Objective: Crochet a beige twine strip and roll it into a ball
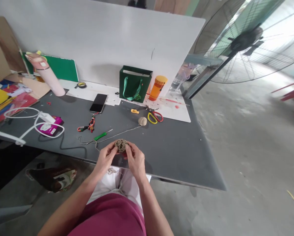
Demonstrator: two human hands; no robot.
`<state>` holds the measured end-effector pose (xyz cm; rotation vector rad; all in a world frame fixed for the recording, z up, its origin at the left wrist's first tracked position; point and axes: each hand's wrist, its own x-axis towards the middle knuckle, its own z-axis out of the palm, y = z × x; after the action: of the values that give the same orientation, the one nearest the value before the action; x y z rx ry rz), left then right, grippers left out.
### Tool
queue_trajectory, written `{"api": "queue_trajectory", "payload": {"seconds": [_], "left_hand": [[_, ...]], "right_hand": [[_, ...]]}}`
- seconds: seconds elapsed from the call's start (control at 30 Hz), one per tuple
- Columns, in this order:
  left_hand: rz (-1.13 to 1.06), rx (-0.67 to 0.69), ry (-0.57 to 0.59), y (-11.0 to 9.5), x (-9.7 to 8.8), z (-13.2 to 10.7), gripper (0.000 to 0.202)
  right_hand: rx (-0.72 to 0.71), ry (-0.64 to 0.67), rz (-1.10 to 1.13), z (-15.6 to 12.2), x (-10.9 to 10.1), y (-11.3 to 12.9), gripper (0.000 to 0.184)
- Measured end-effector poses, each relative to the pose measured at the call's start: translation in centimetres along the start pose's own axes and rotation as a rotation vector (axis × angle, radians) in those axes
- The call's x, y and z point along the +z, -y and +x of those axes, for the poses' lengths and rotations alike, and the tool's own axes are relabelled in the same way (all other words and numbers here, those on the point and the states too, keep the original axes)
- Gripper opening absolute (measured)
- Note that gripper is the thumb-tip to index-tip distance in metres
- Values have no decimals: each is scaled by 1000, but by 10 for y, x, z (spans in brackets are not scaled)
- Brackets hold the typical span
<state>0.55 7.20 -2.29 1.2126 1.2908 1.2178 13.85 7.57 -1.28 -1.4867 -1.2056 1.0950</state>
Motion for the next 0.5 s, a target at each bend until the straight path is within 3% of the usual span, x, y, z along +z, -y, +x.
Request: {"api": "queue_trajectory", "payload": {"seconds": [0.13, 0.5], "left_hand": [[87, 63, -10, 7, 1, 3, 37], [250, 267, -13, 23, 11, 0, 42]], "right_hand": [[8, -48, 31, 5, 2, -3, 41], [69, -73, 264, 8, 15, -3, 51]]}}
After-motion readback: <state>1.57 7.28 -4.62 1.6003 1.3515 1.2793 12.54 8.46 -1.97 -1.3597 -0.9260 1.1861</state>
